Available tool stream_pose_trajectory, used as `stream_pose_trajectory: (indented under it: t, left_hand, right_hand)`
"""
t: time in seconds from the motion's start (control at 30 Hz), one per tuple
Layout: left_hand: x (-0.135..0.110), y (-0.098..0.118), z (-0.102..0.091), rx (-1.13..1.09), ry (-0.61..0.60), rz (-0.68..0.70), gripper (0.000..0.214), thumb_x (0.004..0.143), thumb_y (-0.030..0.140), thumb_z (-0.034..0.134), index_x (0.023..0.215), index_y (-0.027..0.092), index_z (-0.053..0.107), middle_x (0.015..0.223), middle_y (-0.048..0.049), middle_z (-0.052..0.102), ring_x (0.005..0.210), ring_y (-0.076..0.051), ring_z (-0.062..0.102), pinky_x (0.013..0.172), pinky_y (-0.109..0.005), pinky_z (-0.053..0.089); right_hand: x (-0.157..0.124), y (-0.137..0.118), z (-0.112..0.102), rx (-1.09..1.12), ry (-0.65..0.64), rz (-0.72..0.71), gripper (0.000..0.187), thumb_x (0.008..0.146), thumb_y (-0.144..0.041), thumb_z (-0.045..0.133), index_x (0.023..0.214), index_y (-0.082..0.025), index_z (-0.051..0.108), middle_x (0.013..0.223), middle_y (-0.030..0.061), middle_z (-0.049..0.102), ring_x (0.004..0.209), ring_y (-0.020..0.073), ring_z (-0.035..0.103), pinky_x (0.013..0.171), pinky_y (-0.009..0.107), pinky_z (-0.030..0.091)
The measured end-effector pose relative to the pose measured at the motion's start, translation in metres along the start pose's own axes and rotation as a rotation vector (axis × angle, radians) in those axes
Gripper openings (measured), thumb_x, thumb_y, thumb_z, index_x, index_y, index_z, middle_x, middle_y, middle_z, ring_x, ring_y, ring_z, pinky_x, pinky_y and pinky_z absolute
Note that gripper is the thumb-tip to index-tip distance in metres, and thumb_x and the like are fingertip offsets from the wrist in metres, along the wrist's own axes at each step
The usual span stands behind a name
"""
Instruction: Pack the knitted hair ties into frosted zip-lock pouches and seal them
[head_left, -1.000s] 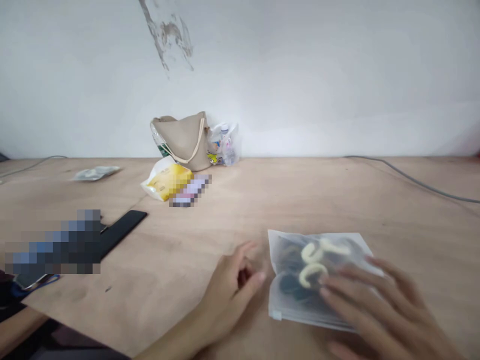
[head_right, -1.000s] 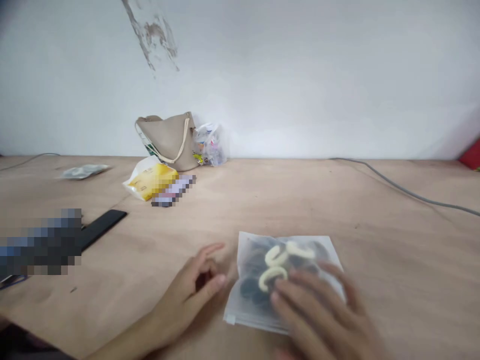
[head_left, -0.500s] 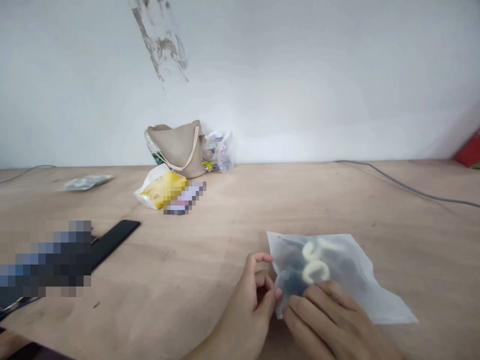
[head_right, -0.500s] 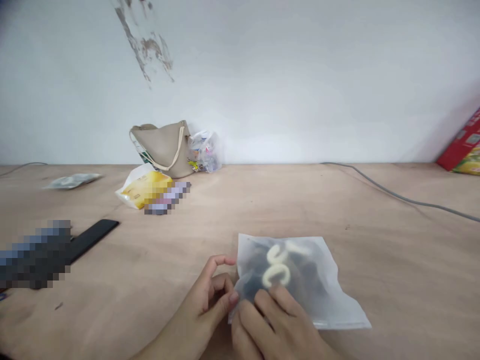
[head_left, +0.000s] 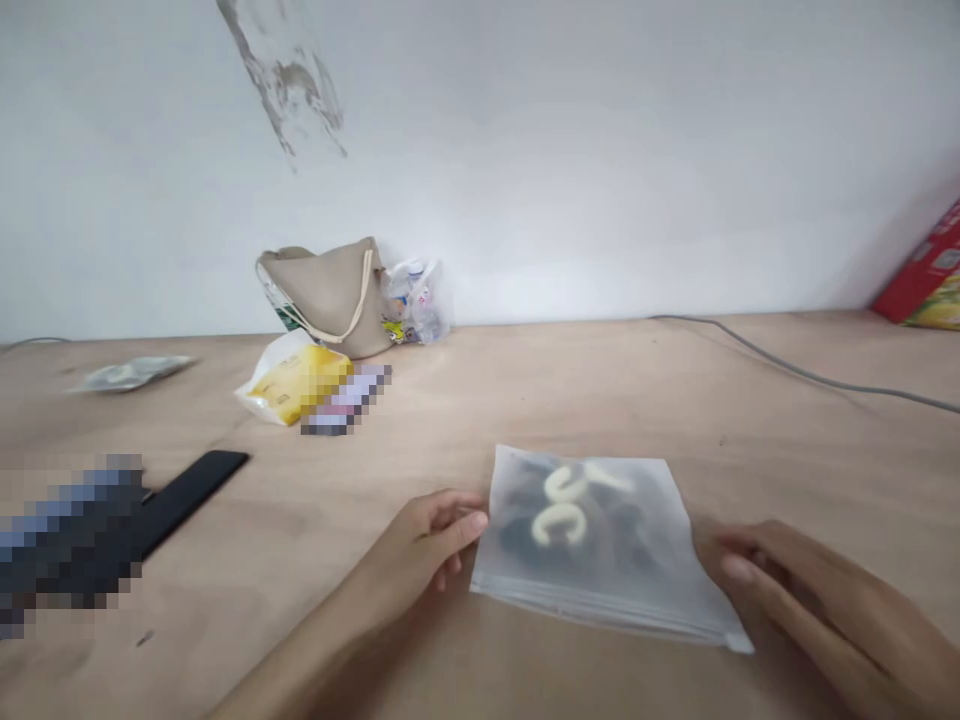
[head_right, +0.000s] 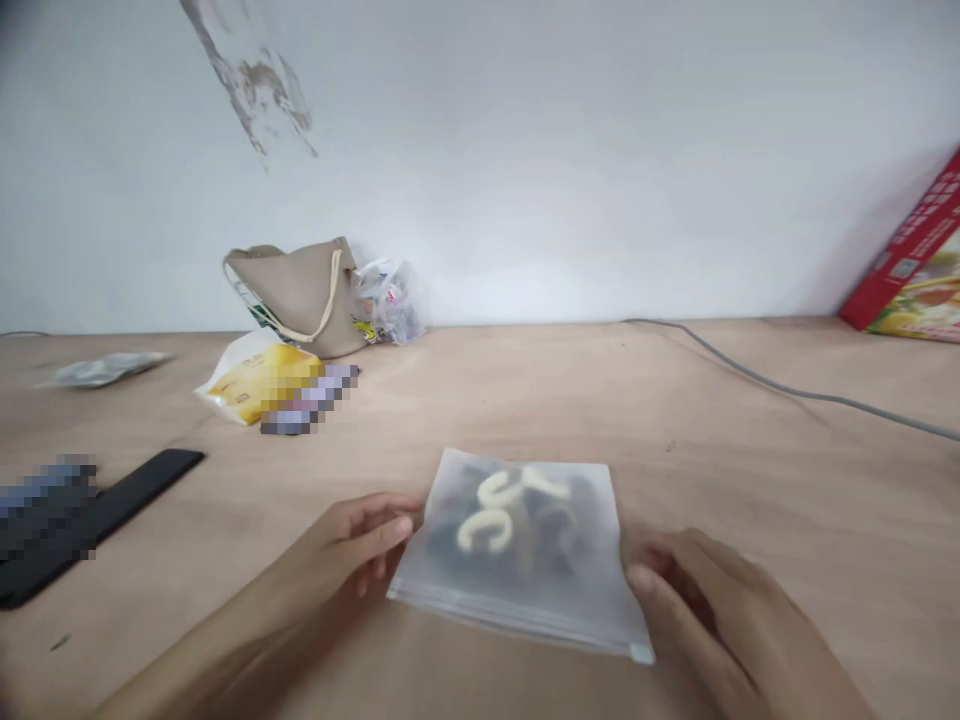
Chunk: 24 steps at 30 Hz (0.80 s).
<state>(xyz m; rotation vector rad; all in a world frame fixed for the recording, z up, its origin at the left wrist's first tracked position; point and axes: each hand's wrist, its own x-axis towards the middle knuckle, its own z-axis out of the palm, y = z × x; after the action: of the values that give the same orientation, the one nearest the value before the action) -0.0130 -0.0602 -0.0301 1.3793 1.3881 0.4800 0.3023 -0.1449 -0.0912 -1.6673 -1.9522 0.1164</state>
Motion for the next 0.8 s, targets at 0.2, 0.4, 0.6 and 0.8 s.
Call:
stream_pose_trajectory:
  t: [0.2, 0.4, 0.6, 0.8]
  left_hand:
    - [0.023, 0.008, 0.013, -0.131, -0.132, -0.120, 0.032, 0.071, 0.045, 0.064, 0.069, 0.013, 0.062, 0.035, 0.0081, 0.038, 0.031, -0.005, 0.027, 0.033, -0.017, 0.016]
    - [0.031, 0.018, 0.028, -0.198, 0.046, 0.223, 0.028, 0.078, 0.041, 0.061, 0.080, 0.013, 0.065, 0.076, -0.0028, 0.065, 0.067, -0.014, 0.057, 0.060, -0.023, 0.043]
    - [0.025, 0.003, 0.022, -0.049, 0.207, 0.510, 0.019, 0.083, 0.035, 0.056, 0.085, 0.019, 0.066, 0.081, -0.0004, 0.065, 0.080, -0.017, 0.057, 0.074, -0.026, 0.043]
    - [0.018, -0.014, 0.022, -0.100, 0.180, 0.444, 0.016, 0.083, 0.030, 0.055, 0.082, 0.019, 0.066, 0.083, -0.0014, 0.067, 0.084, -0.017, 0.059, 0.077, -0.024, 0.043]
  right_hand:
    - [0.041, -0.016, 0.010, 0.307, -0.180, 0.206, 0.036, 0.087, -0.047, 0.042, 0.062, -0.024, 0.055, 0.054, -0.0014, 0.058, 0.049, 0.0170, 0.057, 0.043, 0.027, 0.046]
    - [0.057, -0.017, 0.013, 0.604, 0.022, 0.294, 0.033, 0.084, -0.052, 0.047, 0.075, -0.022, 0.057, 0.067, 0.0010, 0.061, 0.063, 0.0180, 0.060, 0.052, 0.027, 0.049]
    - [0.044, -0.016, 0.008, 0.782, 0.059, 0.317, 0.027, 0.079, -0.049, 0.057, 0.093, -0.026, 0.063, 0.093, 0.0038, 0.067, 0.089, 0.0224, 0.062, 0.076, 0.032, 0.052]
    - [0.027, -0.006, 0.015, 0.634, -0.082, 0.374, 0.031, 0.074, -0.055, 0.058, 0.083, -0.026, 0.067, 0.088, 0.0036, 0.069, 0.098, 0.0280, 0.060, 0.074, 0.032, 0.051]
